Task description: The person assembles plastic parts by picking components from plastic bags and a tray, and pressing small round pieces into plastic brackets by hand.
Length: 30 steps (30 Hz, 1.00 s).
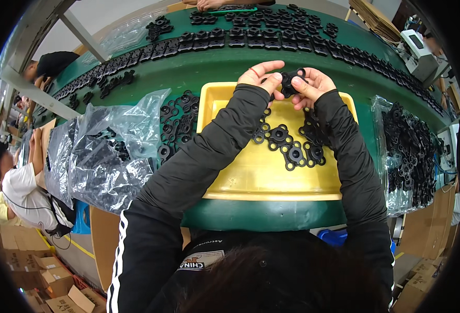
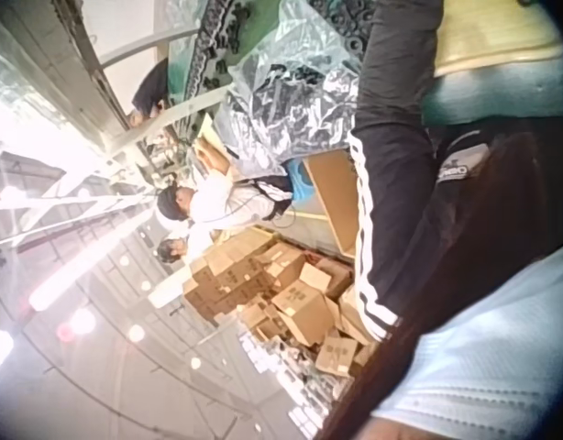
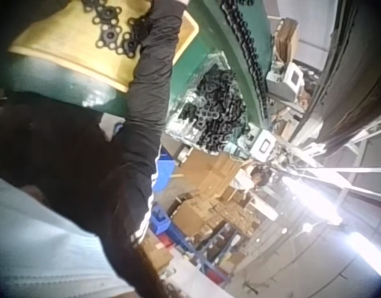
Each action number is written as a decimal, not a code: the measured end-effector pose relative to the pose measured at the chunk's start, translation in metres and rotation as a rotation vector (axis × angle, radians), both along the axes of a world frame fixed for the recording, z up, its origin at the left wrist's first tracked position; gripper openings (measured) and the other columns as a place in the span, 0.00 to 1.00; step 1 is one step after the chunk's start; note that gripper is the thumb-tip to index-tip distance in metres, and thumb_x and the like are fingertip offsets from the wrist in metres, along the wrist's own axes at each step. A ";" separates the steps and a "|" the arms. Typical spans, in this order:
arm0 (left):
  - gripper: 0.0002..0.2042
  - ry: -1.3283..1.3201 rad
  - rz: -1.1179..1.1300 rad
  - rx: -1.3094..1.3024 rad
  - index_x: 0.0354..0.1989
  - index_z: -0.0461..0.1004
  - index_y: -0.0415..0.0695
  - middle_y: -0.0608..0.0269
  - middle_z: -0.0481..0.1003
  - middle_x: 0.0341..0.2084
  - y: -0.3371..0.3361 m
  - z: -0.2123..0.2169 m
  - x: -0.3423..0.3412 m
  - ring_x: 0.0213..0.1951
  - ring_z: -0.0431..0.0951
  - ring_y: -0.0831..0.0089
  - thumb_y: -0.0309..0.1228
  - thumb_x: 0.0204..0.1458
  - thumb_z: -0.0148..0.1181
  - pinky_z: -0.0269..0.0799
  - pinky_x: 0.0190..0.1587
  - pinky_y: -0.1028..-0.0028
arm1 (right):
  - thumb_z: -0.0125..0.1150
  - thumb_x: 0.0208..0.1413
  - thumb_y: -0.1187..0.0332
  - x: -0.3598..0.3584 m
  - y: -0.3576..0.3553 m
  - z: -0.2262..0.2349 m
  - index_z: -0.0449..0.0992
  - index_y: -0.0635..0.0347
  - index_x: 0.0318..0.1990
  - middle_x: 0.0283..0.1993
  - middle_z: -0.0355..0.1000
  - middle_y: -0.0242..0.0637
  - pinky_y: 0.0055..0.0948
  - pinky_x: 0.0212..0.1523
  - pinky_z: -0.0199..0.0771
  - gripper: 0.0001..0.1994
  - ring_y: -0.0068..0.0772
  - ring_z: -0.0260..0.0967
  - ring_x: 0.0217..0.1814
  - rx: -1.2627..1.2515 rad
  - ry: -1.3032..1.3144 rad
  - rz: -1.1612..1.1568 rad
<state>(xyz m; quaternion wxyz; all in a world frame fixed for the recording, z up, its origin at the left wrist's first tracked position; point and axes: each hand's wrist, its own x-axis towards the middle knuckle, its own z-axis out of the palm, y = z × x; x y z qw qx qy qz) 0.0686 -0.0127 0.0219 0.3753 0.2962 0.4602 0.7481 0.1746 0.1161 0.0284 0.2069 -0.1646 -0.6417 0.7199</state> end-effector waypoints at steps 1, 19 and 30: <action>0.13 -0.008 -0.030 -0.003 0.41 0.66 0.40 0.65 0.70 0.23 0.001 0.000 0.002 0.17 0.66 0.86 0.25 0.45 0.53 0.54 0.12 0.90 | 0.61 0.43 0.68 0.000 0.001 -0.001 0.61 0.67 0.39 0.27 0.67 0.41 0.14 0.15 0.68 0.18 0.22 0.63 0.16 0.009 -0.009 -0.013; 0.09 -0.425 -0.114 -0.146 0.37 0.63 0.42 0.58 0.68 0.31 0.006 -0.010 -0.009 0.21 0.70 0.77 0.26 0.47 0.49 0.54 0.12 0.86 | 0.61 0.41 0.68 0.003 0.009 0.007 0.65 0.64 0.35 0.32 0.69 0.43 0.19 0.20 0.70 0.15 0.34 0.71 0.29 -0.287 0.106 -0.167; 0.12 -0.442 -0.196 -0.120 0.41 0.61 0.43 0.56 0.69 0.34 0.007 -0.018 -0.021 0.19 0.68 0.79 0.31 0.49 0.49 0.51 0.10 0.85 | 0.59 0.44 0.67 0.005 0.018 0.004 0.66 0.65 0.38 0.28 0.67 0.39 0.14 0.15 0.63 0.16 0.22 0.63 0.19 -0.230 0.080 -0.221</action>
